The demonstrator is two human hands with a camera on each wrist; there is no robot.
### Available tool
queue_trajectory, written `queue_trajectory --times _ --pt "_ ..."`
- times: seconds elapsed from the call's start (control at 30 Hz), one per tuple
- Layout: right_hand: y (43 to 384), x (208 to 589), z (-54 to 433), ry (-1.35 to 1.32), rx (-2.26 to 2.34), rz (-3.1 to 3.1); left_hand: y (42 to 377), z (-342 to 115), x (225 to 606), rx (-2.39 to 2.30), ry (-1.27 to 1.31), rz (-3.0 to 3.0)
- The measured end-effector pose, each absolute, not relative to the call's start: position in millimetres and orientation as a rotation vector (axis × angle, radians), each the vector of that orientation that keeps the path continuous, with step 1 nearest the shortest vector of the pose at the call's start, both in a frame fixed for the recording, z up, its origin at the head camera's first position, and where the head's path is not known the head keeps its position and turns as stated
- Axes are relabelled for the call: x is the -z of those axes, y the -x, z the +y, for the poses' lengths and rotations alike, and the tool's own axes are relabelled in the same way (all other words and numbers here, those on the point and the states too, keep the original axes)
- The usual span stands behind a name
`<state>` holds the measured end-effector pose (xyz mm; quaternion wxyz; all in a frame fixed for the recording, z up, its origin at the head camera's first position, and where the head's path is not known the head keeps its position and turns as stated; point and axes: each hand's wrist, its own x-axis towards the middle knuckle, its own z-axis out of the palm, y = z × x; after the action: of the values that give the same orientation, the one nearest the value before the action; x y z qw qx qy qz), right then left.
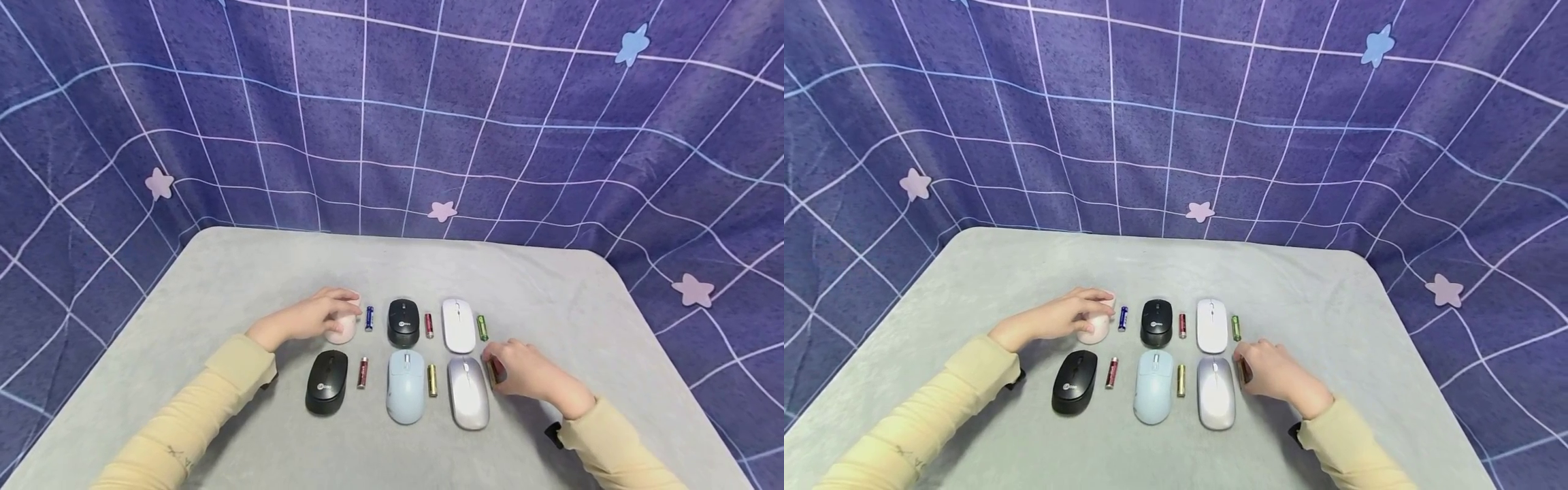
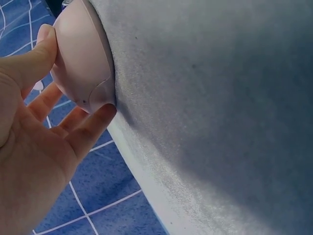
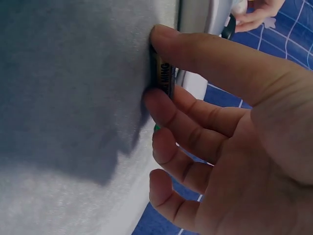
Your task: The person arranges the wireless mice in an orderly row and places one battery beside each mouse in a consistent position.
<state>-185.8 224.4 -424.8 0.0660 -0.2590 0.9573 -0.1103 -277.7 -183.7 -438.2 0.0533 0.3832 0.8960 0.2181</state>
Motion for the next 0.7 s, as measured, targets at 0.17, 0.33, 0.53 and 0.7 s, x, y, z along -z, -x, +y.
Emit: queue_trajectory --times 0.17,0.33,0.53,0.7 --pt "186.5 427.2 224.5 0.795 0.356 2.882 277.0 -184.4 436.7 -0.643 -1.151 2.725" --pt "186.9 428.3 226.8 0.866 0.357 2.885 278.5 -184.3 438.5 -0.626 -1.129 2.726" --pt "187.2 424.9 229.2 0.873 0.362 2.869 279.3 -185.7 440.7 -0.627 -1.101 2.711" --pt "190.8 412.1 232.1 0.865 0.355 2.901 275.9 -189.4 438.7 -0.642 -1.163 2.761"
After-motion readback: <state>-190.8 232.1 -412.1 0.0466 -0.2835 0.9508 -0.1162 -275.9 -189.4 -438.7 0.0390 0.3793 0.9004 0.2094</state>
